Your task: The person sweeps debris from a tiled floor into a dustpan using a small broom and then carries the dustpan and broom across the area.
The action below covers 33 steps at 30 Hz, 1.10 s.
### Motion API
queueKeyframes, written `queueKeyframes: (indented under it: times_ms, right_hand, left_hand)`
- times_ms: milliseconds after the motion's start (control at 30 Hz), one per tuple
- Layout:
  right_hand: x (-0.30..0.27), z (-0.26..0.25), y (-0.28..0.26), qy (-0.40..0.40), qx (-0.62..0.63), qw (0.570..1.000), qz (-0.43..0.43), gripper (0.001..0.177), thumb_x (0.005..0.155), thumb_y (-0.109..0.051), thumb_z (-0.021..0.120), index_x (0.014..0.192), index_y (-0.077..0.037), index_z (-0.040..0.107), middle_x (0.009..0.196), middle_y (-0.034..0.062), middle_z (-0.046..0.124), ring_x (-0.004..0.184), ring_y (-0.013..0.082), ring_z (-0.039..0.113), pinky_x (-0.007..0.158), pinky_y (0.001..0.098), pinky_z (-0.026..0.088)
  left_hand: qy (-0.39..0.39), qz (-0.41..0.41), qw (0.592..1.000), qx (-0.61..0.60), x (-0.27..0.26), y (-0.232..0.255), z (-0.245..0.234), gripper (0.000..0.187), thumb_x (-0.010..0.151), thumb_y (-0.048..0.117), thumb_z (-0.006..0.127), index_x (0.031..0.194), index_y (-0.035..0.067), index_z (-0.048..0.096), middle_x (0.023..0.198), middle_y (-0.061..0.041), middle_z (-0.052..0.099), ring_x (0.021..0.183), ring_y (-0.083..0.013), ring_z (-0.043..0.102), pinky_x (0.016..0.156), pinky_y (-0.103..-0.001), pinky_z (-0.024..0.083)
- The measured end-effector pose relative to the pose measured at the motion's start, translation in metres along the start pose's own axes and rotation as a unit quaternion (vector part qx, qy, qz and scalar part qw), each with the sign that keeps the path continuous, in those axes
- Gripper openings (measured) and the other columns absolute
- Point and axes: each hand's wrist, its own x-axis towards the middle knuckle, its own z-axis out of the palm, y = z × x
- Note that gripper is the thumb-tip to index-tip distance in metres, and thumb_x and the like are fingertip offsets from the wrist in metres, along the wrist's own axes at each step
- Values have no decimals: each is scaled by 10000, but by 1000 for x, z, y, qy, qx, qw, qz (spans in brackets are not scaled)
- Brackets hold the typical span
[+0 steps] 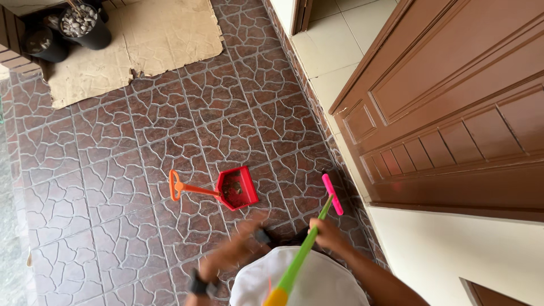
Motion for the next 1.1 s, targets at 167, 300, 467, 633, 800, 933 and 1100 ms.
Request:
queueKeyframes:
  times_ms: [167,300,467,633,800,933,1100]
  right_hand:
    - [56,-14,2,69,-51,996,10,117,878,-254,638,930,-149,633,817,143,707,809,393,695,645,503,490]
    - [81,-1,-6,78,60,995,-6,327,851,-320,734,1043,-97,592,776,125,689,735,316,688,626,459,511]
    - [93,57,-51,69,142,987,-14,357,866,-384,795,958,-64,663,754,86,706,707,184,676,636,369,543]
    - [74,83,-96,-25,150,987,-50,325,947,-368,728,929,-68,603,756,86,660,706,212,646,645,374,504]
    - [78,38,-92,-13,91,992,-84,253,909,-306,753,915,-84,633,770,84,694,745,226,702,664,384,525]
    - [121,-11,-42,61,117,983,-129,376,809,-159,720,1159,-84,604,962,107,714,843,215,727,699,372,575]
    - [154,-18,-24,-16,182,977,-108,483,887,-253,773,1256,-50,534,1026,120,645,917,228,635,751,368,535]
  left_hand:
    - [65,85,988,-110,45,134,28,439,971,202,765,1312,71,523,1383,-135,594,1437,-340,514,1190,-446,415]
    - [124,64,980,-140,54,133,18,207,1000,169,706,1038,46,543,1163,-109,673,1087,-284,647,970,-410,500]
    - [120,-9,988,-100,31,143,-12,292,950,137,752,806,15,529,818,-103,588,797,-265,552,742,-409,454]
    - [128,84,985,-75,-3,171,-40,364,949,135,765,738,9,497,755,-102,563,756,-285,561,731,-404,476]
    - [205,98,973,-48,-9,166,-23,324,991,152,741,769,18,548,764,-87,577,737,-278,580,716,-384,476]
    - [281,-40,950,-126,40,132,21,239,982,180,709,876,-4,600,821,-101,582,721,-238,559,668,-355,461]
    - [316,-97,929,-167,86,121,48,189,977,187,683,939,11,627,849,-80,593,741,-198,542,681,-333,461]
